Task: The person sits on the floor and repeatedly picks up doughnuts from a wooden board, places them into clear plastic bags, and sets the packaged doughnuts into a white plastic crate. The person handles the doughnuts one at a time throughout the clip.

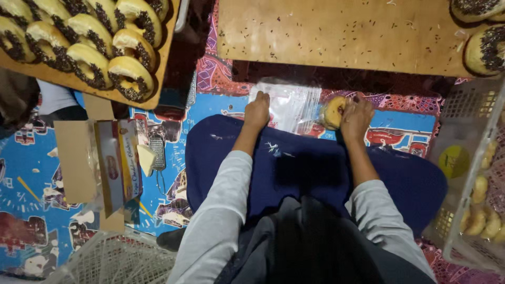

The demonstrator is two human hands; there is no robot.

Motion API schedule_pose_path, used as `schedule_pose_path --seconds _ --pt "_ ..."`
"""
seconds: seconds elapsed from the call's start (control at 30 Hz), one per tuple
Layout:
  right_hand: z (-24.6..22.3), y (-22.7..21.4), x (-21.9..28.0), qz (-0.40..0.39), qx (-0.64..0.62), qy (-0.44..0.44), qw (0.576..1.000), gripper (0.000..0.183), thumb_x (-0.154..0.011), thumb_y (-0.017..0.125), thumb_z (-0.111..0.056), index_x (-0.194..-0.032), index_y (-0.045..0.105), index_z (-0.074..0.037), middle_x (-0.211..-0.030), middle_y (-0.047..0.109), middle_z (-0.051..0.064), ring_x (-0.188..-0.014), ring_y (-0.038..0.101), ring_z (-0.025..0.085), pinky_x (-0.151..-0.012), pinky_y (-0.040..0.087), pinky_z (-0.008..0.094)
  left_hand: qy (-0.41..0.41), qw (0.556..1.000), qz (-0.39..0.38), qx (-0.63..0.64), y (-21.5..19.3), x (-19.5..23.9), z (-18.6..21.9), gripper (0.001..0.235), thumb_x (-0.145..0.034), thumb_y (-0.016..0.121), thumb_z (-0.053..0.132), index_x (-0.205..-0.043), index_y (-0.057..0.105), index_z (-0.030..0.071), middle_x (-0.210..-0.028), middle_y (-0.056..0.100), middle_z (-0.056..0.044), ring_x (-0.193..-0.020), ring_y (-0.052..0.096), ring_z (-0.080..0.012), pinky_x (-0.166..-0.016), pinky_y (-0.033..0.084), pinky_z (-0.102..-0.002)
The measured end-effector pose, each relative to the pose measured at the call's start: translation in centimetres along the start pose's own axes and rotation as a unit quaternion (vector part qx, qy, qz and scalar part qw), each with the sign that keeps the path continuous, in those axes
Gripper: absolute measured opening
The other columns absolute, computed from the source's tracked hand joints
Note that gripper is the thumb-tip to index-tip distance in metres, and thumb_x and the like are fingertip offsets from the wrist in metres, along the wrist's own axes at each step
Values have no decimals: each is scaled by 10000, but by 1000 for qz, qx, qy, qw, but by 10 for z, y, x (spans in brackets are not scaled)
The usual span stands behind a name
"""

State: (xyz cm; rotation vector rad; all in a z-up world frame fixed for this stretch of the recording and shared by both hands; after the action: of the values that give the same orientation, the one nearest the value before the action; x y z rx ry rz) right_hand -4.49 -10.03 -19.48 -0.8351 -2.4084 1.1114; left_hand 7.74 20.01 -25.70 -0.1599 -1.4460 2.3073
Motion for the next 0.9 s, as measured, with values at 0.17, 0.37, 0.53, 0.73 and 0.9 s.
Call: schedule_pose_path --seconds 0.17,0.37,0.53,0.73,0.9 --pt "-66 14 6 20 -21 -249 968 504 -1072 679 -274 -1435 527 39 -1472 469 325 -1392 431 438 -1168 348 508 11 999 3 36 -29 17 33 162 -830 705 79 -967 630 36 -1069 635 -165 -757 695 -394 -666 549 -521" --pt "-140 58 24 -347 -149 -81 923 259 -954 697 -206 -1122 751 -16 -1038 787 163 -955 768 307 -853 575 353 62 966 207 140 -127 45 96 477 -835 796 188 -1220 599 -12 -1271 575 -310 -813 686 -378 -656 565 -431" --pt "-195 -21 30 -189 -163 -299 921 183 -937 759 -99 -1081 738 13 -1075 736 185 -1021 700 362 -895 541 403 -61 897 193 393 -159 23 99 579 -873 683 4 -1418 487 2 -1064 692 -177 -705 688 -166 -621 561 -294" --pt "-207 -105 54 -43 -111 -330 936 292 -909 780 -97 -1193 721 -69 -1239 710 153 -1096 642 357 -982 502 443 -31 900 236 365 -155 21 149 248 -975 656 -8 -1214 666 54 -936 768 -96 -731 722 -134 -668 572 -280" --pt "-173 -123 25 -86 -104 -290 948 555 -969 693 -93 -1487 520 6 -1486 544 230 -1359 550 439 -1123 466 473 195 884 228 357 -148 47 230 199 -923 711 55 -1112 649 63 -1104 723 -143 -1000 725 -227 -914 576 -346"
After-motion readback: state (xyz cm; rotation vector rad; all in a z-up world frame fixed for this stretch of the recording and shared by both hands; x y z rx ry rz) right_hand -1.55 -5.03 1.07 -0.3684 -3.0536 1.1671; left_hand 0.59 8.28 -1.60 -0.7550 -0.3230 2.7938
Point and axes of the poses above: each hand's wrist, its own x-axis away from the middle knuckle, its own y-axis out of the palm, z = x × y, the point moved 5 cm from there along -x, towards the middle knuckle
